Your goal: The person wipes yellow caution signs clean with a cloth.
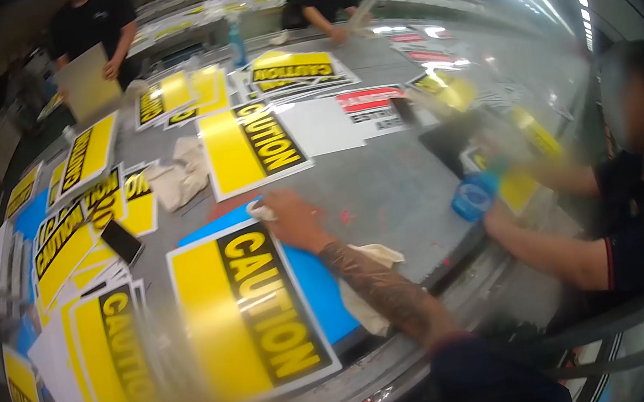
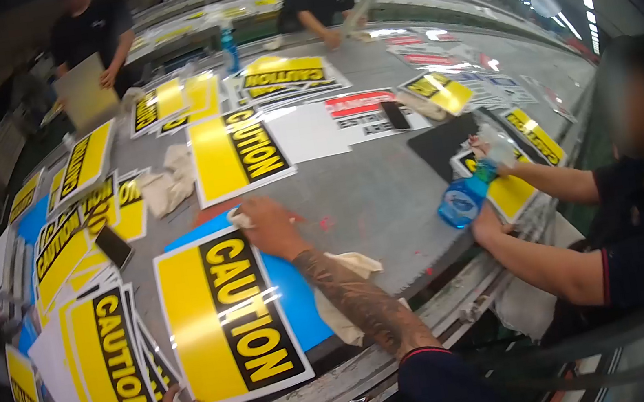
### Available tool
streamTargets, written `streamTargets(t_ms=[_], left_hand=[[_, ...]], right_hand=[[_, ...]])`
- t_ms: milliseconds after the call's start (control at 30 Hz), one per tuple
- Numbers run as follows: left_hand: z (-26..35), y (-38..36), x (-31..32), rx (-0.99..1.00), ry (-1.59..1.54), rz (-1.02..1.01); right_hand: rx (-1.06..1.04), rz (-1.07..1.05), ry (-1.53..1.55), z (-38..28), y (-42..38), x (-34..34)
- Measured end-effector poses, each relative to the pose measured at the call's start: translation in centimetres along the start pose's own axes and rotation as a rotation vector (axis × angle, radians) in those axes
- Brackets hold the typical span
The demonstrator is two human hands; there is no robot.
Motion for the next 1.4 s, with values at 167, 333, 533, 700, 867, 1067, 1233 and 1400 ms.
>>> streamTargets(t_ms=[167, 333, 533, 700, 867, 1067, 1233, 1400], left_hand=[[1.2, -1.4, 0.5, 0.077, -0.067, 0.078], [-1.1, -1.2, 2.0, 0.124, -0.040, 0.167], [-2.4, -0.6, 1.5, 0.114, -0.114, 0.125], [-1.9, 0.5, 0.6, 0.222, -0.078, 0.110], [-1.3, 2.6, -1.3, 0.277, -0.126, 0.195], [0.8, 1.8, 1.0, 0.651, 0.055, -0.063], [0.7, 1.4, 0.8, 0.861, 0.154, -0.051], [1.4, 0.7, -0.1, 0.988, 0.129, 0.068]], right_hand=[[0.025, -0.042, 0.052, -1.4, 0.2, 0.6], [0.029, -0.088, 0.059, -1.8, 0.5, 0.6], [-0.033, -0.101, 0.023, -3.1, 0.6, 0.2], [-0.064, -0.128, -0.005, -3.0, 0.5, 0.5], [-0.044, -0.136, 0.031, -3.1, 0.4, 0.6], [-0.030, -0.104, 0.028, -4.8, 0.9, -0.2], [-0.076, -0.088, 0.000, -4.7, 0.6, -0.3], [-0.046, -0.113, -0.002, -2.0, 0.4, 1.2]])
Point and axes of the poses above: each hand's wrist, its own y-axis towards the middle knuckle, its own x-axis out of the palm, z = x × y, the point moved 7 cm from there along y, towards the middle knuckle, and after that the axes turned 11 degrees about z, right-handed, at the moved point
